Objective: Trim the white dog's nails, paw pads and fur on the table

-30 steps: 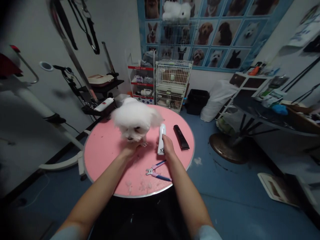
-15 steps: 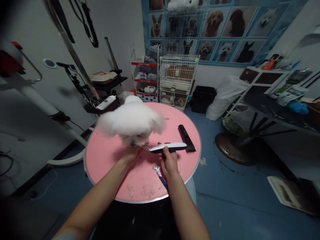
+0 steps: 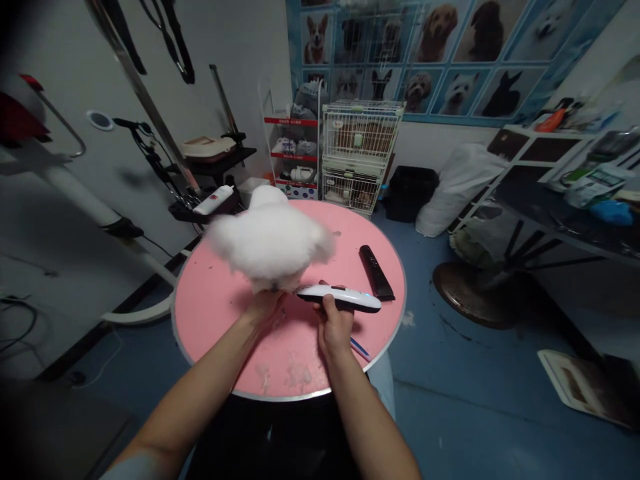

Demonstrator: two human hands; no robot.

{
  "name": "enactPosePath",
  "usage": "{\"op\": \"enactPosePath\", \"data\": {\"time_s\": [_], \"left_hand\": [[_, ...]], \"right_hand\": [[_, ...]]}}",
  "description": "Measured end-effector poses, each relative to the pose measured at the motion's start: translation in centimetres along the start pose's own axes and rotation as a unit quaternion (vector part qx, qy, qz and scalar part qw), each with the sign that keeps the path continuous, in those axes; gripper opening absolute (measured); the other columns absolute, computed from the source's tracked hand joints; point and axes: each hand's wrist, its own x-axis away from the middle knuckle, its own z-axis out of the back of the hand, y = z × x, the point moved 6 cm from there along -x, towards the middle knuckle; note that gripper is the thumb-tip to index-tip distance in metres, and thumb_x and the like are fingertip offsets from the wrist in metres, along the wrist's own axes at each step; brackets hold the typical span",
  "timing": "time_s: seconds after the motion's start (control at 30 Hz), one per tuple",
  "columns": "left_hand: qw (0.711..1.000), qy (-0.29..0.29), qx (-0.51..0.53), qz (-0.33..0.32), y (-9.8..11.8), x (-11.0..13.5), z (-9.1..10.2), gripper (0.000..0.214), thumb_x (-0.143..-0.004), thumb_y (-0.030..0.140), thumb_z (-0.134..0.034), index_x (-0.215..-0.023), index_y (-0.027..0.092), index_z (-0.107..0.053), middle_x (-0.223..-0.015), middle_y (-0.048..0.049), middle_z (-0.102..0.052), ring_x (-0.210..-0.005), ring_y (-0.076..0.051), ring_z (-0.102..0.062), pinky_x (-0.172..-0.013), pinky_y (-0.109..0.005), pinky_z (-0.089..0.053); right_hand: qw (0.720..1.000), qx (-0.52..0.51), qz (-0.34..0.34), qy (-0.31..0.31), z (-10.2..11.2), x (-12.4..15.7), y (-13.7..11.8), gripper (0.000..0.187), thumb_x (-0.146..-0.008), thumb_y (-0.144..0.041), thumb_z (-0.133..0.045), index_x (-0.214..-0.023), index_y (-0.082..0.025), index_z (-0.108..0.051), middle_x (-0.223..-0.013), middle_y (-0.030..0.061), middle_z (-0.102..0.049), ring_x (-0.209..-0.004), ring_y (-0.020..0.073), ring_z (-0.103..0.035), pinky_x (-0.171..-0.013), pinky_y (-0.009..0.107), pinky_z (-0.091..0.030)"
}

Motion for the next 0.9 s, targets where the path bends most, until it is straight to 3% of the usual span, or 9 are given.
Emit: {"op": "enactPosePath", "data": {"time_s": [0.27,0.53,0.77,0.9], "left_hand": [[0.997,-0.058,0.04,0.006,0.2,0.7,-1.3,0.016,-0.055,0.014,-0.075,-0.068,0.013,-0.066,-0.074,-0.0063,-0.067,-0.074,-0.018,-0.061,-0.065,-0.027,-0.05],[0.999,-0.038,0.013,-0.015,0.5,1.1,-1.0,0.019,-0.057,0.012,-0.077,-0.065,0.015,-0.06,-0.067,-0.0019,-0.061,-0.066,-0.013,-0.055,-0.061,-0.025,-0.046],[0.999,-0.042,-0.029,-0.019,1.3,1.7,-1.2,0.014,-0.062,0.013,-0.073,-0.062,0.016,-0.059,-0.064,-0.0018,-0.06,-0.062,-0.013,-0.052,-0.059,-0.026,-0.042],[0.997,-0.041,-0.061,-0.038,1.6,1.6,-1.4,0.012,-0.067,0.016,-0.071,-0.063,0.015,-0.06,-0.063,-0.0032,-0.06,-0.06,-0.013,-0.051,-0.057,-0.027,-0.041]], "right_hand": [[1.0,-0.008,0.008,0.003,0.1,0.1,0.2,0.053,-0.06,-0.037,-0.087,-0.1,-0.023,-0.055,-0.098,0.0034,-0.074,-0.07,0.0133,-0.065,-0.056,0.022,-0.051],[0.985,-0.089,-0.127,0.072,0.6,-0.7,1.6,0.028,-0.07,-0.031,-0.081,-0.083,-0.02,-0.058,-0.061,-0.0066,-0.065,-0.044,0.0057,-0.053,-0.041,0.014,-0.047],[0.986,-0.081,-0.119,0.084,0.6,-0.6,1.5,0.031,-0.068,-0.03,-0.082,-0.083,-0.019,-0.057,-0.061,-0.0061,-0.065,-0.044,0.0063,-0.053,-0.04,0.015,-0.045],[0.989,-0.077,-0.107,0.067,0.7,-0.7,1.5,0.035,-0.064,-0.031,-0.083,-0.085,-0.017,-0.06,-0.067,-0.003,-0.068,-0.053,0.0082,-0.059,-0.051,0.018,-0.051]]}}
